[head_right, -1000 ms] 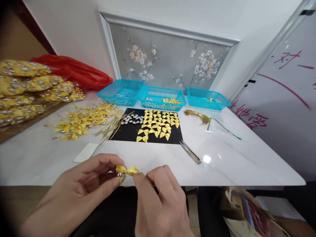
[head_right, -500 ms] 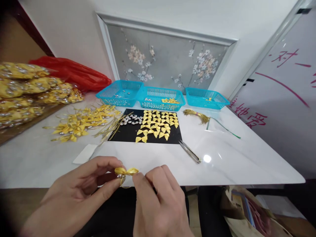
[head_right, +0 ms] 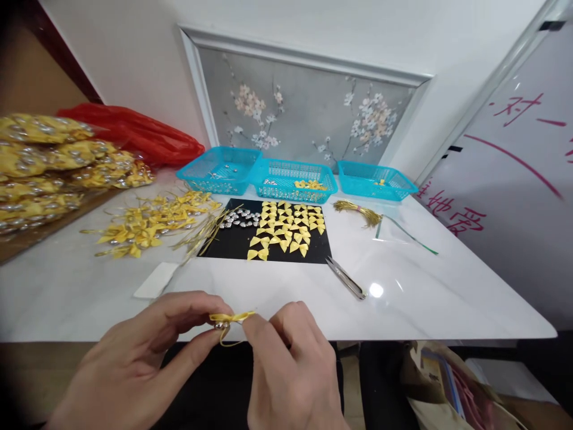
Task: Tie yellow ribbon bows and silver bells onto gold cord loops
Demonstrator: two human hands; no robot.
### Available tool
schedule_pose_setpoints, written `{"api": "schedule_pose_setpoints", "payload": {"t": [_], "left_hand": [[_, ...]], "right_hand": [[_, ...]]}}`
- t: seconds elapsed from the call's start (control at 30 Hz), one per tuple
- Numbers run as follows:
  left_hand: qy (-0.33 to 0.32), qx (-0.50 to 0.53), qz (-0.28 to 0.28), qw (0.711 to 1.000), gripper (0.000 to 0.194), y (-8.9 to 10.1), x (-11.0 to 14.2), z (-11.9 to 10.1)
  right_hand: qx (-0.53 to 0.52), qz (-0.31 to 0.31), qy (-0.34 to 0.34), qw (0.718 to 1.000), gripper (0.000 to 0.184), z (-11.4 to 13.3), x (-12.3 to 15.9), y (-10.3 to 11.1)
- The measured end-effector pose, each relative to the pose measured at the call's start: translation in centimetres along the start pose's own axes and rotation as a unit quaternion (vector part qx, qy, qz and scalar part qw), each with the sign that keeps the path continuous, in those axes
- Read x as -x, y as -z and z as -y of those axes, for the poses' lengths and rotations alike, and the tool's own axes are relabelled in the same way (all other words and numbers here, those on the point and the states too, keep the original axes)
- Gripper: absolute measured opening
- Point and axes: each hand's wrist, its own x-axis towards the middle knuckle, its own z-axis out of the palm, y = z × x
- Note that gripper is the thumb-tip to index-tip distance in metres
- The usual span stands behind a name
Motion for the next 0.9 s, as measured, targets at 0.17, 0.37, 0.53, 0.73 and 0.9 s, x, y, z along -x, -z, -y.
{"api": "schedule_pose_setpoints", "payload": {"t": [0.17,0.37,0.53,0.73,0.9], "left_hand": [[-0.094,0.025,-0.013,0.995,0.024,0.2,-0.3,-0.4],[-0.111,0.07,-0.015,0.991,0.032,0.1,-0.4,-0.3],[-0.102,0.084,-0.009,0.991,0.033,0.0,0.2,0.0],[-0.105,0.088,-0.017,0.99,0.035,0.0,0.4,0.3],[-0.117,0.09,-0.037,0.988,0.036,-0.1,0.3,0.3]], "right_hand": [[-0.007,-0.009,-0.023,1.0,0.023,0.1,0.1,-0.3],[-0.066,-0.027,-0.043,0.997,0.02,0.0,0.1,-0.9],[-0.093,-0.042,-0.057,0.993,0.021,0.2,0.1,-1.2],[-0.112,-0.073,-0.064,0.989,0.021,0.7,0.1,-1.5],[-0.094,-0.079,-0.043,0.991,0.025,0.4,0.3,-1.5]]}}
